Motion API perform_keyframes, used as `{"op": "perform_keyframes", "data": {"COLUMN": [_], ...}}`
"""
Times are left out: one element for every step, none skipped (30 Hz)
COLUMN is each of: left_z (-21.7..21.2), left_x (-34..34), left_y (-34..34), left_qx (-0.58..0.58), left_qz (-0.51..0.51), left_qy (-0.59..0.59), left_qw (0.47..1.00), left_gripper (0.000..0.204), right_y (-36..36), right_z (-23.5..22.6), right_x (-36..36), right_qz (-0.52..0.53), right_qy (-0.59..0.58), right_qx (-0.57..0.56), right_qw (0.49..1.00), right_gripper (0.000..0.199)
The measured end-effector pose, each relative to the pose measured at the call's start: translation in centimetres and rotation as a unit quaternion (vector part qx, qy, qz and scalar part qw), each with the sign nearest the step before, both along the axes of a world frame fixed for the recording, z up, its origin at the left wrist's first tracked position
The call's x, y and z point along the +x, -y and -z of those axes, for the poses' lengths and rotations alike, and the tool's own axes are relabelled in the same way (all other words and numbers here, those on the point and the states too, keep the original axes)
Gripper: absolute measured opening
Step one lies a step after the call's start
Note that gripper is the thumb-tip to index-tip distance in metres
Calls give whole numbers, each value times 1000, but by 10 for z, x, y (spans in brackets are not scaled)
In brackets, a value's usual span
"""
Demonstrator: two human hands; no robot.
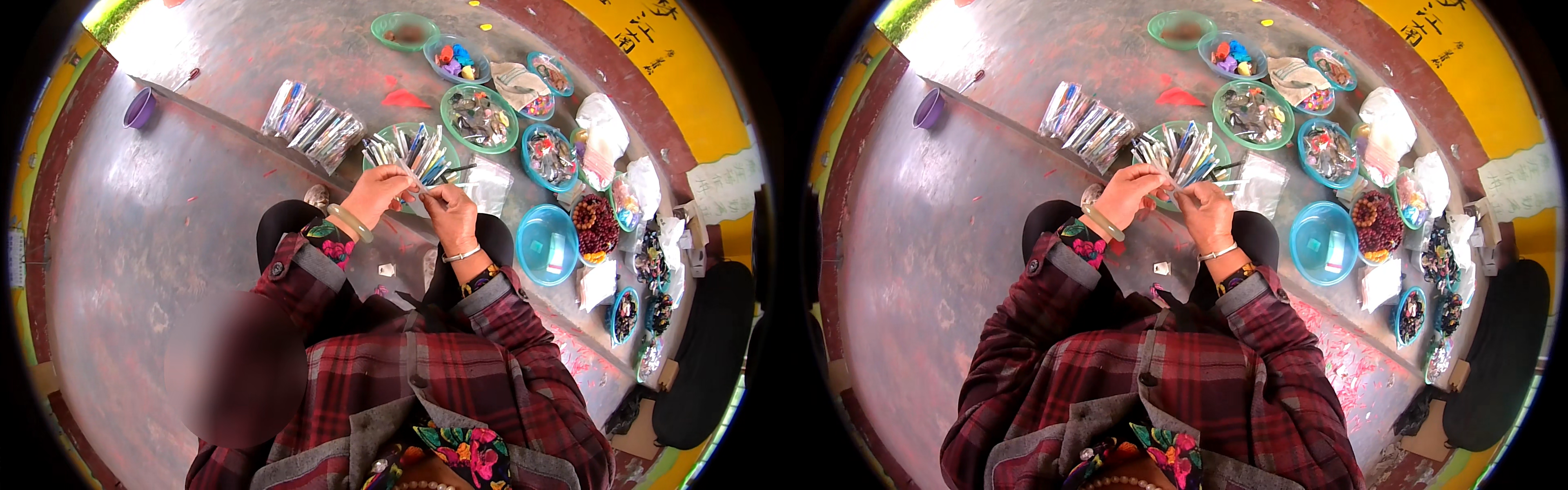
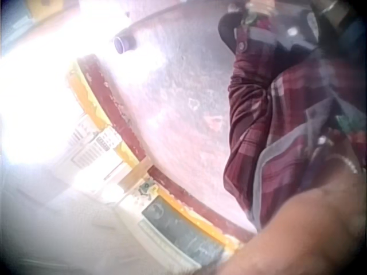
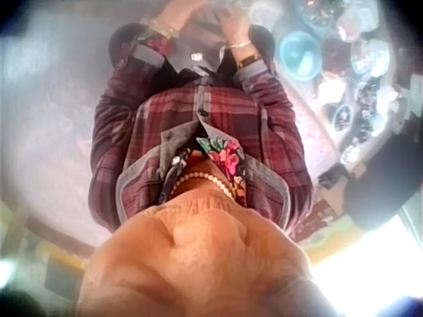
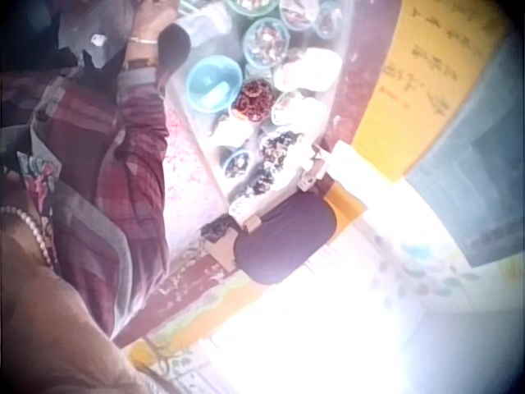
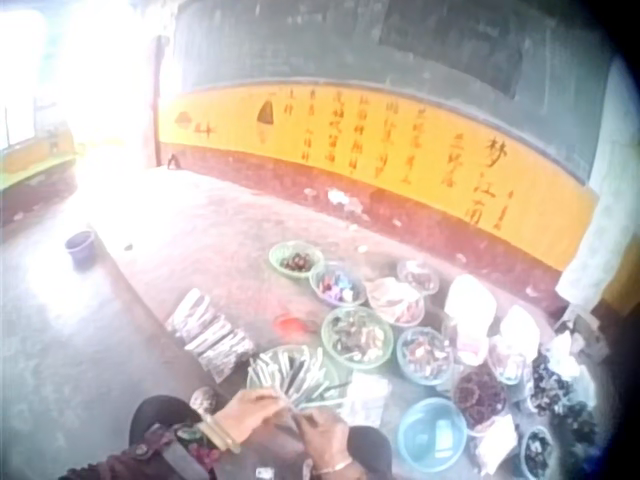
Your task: The person sits on the floor and organizes a collection of pens and markers. They pick up individual pens from a clear plastic bag, inspect them, and place them into a green bowl. The person continues this process, handling the pens one by one and sorting them into the container.
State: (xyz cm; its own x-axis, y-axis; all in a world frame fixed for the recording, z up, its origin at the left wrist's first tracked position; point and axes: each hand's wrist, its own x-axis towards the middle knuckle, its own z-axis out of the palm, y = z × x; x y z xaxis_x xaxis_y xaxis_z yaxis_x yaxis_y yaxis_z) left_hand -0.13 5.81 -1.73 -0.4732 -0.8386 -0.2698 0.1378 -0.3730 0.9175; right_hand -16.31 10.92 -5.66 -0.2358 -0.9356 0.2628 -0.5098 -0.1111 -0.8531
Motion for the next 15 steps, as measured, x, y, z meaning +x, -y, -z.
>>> {"op": "perform_keyframes", "data": {"left_z": [6,10,10,9,8,7,7,6,5,4,2,0,-2,-3,-1], "left_x": [0,1,1,2,2,1,-1,-2,-1,0,1,2,2,2,4], "left_y": [1,2,2,3,3,2,1,0,-1,-1,-1,0,1,2,1], "left_qx": [1,1,-3,-7,-11,-15,-20,-24,-42,-60,-77,-79,-81,-84,-70], "left_qz": [-8,-16,-7,1,10,19,27,36,49,62,75,89,104,118,126], "left_qy": [-15,-30,-16,-2,13,31,49,68,85,102,118,124,130,135,110], "left_qw": [1000,999,1000,1000,1000,999,998,997,994,991,987,985,983,980,983], "left_gripper": [15,15,15,15,15,16,16,17,17,18,18,18,18,18,18], "right_y": [0,-1,-1,0,1,2,3,4,5,6,6,7,9,11,14], "right_z": [-3,-8,-12,-11,-11,-10,-8,-6,-3,0,2,4,8,12,13], "right_x": [1,2,2,1,0,0,-1,-2,-3,-6,-8,-11,-12,-14,-16], "right_qz": [-8,-16,-21,-27,-33,-40,-49,-58,-68,-63,-58,-52,-43,-27,-14], "right_qy": [19,39,57,85,113,141,171,201,231,234,236,238,233,222,212], "right_qx": [18,37,55,71,86,102,100,97,94,101,107,113,90,79,68], "right_qw": [1000,998,997,993,989,984,979,973,966,965,964,963,967,972,975], "right_gripper": [14,15,15,16,16,16,16,15,15,14,14,13,12,12,12]}}
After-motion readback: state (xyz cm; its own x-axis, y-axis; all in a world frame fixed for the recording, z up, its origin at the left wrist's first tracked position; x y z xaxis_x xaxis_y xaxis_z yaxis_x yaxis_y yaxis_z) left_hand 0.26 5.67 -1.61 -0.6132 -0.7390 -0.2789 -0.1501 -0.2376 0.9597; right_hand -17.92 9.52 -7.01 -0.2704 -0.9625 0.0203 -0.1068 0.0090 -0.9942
